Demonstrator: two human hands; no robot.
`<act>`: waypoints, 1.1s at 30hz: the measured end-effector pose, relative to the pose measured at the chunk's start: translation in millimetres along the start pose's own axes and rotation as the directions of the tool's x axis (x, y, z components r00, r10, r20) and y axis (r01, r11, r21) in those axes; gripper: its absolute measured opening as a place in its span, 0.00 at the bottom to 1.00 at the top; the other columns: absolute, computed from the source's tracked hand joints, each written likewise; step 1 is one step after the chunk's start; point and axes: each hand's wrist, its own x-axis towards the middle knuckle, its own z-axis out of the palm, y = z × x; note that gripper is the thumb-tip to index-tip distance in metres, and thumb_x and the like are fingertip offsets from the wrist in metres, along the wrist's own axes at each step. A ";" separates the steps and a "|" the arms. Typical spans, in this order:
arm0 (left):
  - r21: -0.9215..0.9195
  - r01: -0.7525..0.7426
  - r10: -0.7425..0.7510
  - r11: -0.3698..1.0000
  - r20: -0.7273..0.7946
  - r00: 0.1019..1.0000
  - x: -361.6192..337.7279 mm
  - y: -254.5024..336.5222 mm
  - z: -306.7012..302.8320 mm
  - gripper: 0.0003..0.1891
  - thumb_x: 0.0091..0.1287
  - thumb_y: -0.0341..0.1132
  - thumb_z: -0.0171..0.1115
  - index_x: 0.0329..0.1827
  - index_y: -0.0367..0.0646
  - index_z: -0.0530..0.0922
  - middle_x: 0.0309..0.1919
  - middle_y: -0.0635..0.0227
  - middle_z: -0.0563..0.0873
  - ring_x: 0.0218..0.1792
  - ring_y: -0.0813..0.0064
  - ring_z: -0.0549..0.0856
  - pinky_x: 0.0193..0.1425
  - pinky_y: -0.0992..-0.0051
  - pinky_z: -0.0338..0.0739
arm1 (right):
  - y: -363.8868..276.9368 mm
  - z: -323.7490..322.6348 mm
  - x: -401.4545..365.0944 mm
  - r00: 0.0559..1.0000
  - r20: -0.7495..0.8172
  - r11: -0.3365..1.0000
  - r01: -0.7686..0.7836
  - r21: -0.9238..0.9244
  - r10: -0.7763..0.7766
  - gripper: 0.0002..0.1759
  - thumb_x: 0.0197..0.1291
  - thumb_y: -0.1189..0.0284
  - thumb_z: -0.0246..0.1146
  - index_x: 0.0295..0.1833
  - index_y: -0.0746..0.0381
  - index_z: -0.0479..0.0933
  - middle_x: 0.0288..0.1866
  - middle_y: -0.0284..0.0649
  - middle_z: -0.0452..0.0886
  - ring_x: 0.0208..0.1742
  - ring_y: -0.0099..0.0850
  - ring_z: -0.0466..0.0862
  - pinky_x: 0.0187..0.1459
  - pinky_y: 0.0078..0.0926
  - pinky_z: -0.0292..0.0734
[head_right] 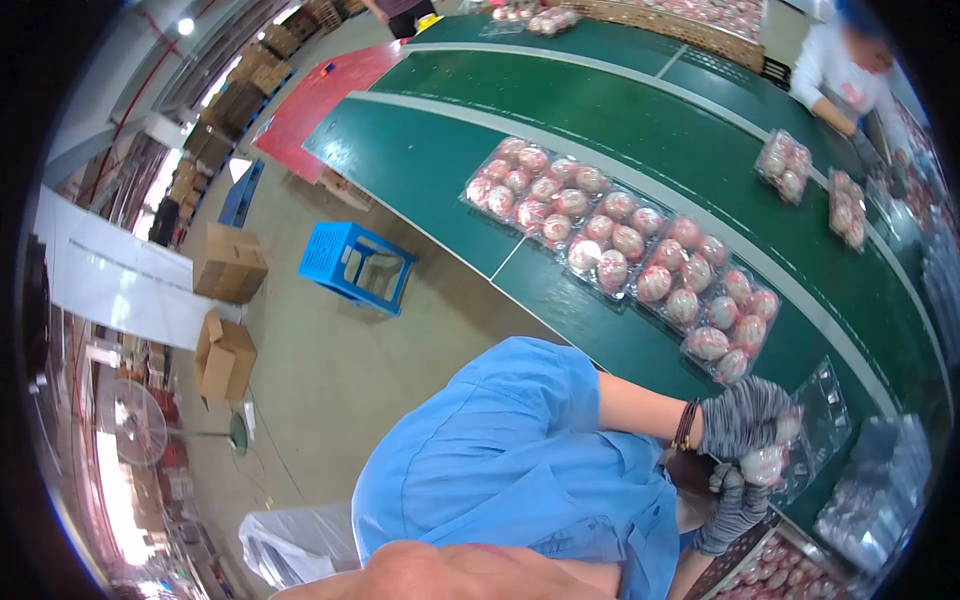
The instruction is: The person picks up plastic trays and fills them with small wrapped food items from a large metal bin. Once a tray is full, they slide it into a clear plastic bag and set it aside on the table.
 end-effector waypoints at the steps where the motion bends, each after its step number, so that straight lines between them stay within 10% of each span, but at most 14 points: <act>1: -0.219 0.018 -0.055 0.976 -0.165 0.985 -1.1 -3.2 9.0 0.13 0.67 0.42 0.58 0.33 0.40 0.80 0.23 0.60 0.82 0.28 0.58 0.82 0.30 0.64 0.75 | -6.1 -0.2 -0.8 0.999 -0.013 0.984 0.040 -0.176 -0.043 0.09 0.62 0.79 0.62 0.48 0.68 0.77 0.32 0.38 0.80 0.28 0.23 0.75 0.30 0.21 0.73; 5: -0.342 0.198 -0.236 0.919 -0.073 0.969 3.6 10.6 13.1 0.11 0.64 0.37 0.60 0.30 0.38 0.80 0.23 0.56 0.80 0.27 0.56 0.82 0.32 0.64 0.75 | -5.5 -4.4 -4.8 0.997 -0.078 0.985 0.012 -0.174 -0.026 0.11 0.62 0.77 0.63 0.50 0.67 0.76 0.36 0.38 0.80 0.32 0.24 0.76 0.36 0.22 0.73; 9: -0.004 -0.041 0.040 0.999 -0.170 0.985 2.0 -0.4 34.1 0.10 0.62 0.37 0.61 0.28 0.39 0.79 0.25 0.54 0.81 0.29 0.52 0.81 0.32 0.63 0.75 | -2.4 -28.5 -12.4 0.994 0.108 0.979 -0.009 0.205 -0.014 0.34 0.60 0.61 0.67 0.67 0.66 0.65 0.54 0.46 0.75 0.50 0.31 0.75 0.50 0.31 0.73; 12: 0.148 -0.037 0.044 0.988 -0.047 0.998 -0.4 9.0 36.1 0.10 0.61 0.38 0.63 0.30 0.41 0.79 0.26 0.56 0.81 0.30 0.54 0.81 0.33 0.63 0.75 | 10.8 -39.9 -13.3 0.998 -0.058 0.990 0.046 0.137 -0.039 0.34 0.61 0.61 0.67 0.67 0.66 0.65 0.55 0.46 0.74 0.50 0.33 0.75 0.50 0.30 0.73; 17: -0.102 0.158 -0.135 0.982 0.198 0.971 3.2 42.9 16.2 0.11 0.53 0.43 0.68 0.33 0.46 0.82 0.27 0.63 0.84 0.30 0.63 0.84 0.34 0.68 0.77 | 11.2 -46.9 -19.8 0.969 -0.243 0.999 0.043 0.002 -0.041 0.33 0.63 0.60 0.65 0.66 0.68 0.64 0.58 0.45 0.73 0.51 0.35 0.76 0.51 0.29 0.73; 20: 0.052 0.003 -0.018 0.999 0.297 0.955 5.5 31.6 30.1 0.11 0.54 0.43 0.66 0.34 0.47 0.83 0.29 0.64 0.85 0.30 0.62 0.84 0.35 0.68 0.78 | 22.6 -57.6 -26.9 0.963 -0.269 0.990 0.011 0.142 0.028 0.33 0.64 0.60 0.64 0.66 0.69 0.64 0.59 0.42 0.71 0.54 0.33 0.74 0.52 0.28 0.72; 22: 0.151 -0.069 0.033 0.986 0.230 0.973 0.4 24.9 45.4 0.11 0.54 0.43 0.65 0.34 0.46 0.84 0.28 0.64 0.85 0.31 0.62 0.85 0.35 0.67 0.78 | 54.8 -82.9 -24.3 0.934 -0.345 0.961 0.005 0.276 0.094 0.33 0.64 0.60 0.64 0.67 0.68 0.64 0.60 0.42 0.71 0.55 0.33 0.74 0.53 0.28 0.73; 27: 0.030 -0.143 0.143 0.989 -0.002 0.990 -6.0 9.7 60.8 0.11 0.56 0.42 0.66 0.32 0.44 0.85 0.27 0.61 0.85 0.31 0.63 0.85 0.34 0.68 0.78 | -5.8 -28.0 -31.9 0.929 -0.355 0.994 0.087 -0.071 -0.106 0.34 0.64 0.60 0.64 0.68 0.67 0.64 0.61 0.43 0.71 0.56 0.34 0.74 0.54 0.29 0.73; 30: -0.288 0.340 -0.282 0.895 0.224 0.933 0.9 32.8 38.0 0.11 0.57 0.42 0.67 0.33 0.44 0.85 0.28 0.60 0.86 0.29 0.65 0.85 0.34 0.71 0.78 | -14.4 -27.1 -26.6 0.928 -0.326 0.962 0.100 -0.253 -0.182 0.34 0.63 0.60 0.66 0.68 0.67 0.64 0.62 0.44 0.71 0.57 0.34 0.74 0.55 0.28 0.73; 33: -0.441 0.461 -0.398 0.770 0.233 0.888 4.9 26.6 41.2 0.07 0.57 0.37 0.69 0.31 0.42 0.85 0.27 0.64 0.87 0.29 0.74 0.83 0.36 0.73 0.78 | -26.9 -24.7 -15.2 0.929 -0.254 0.919 0.168 -0.356 -0.268 0.34 0.60 0.63 0.68 0.67 0.67 0.65 0.62 0.44 0.72 0.58 0.34 0.75 0.58 0.29 0.73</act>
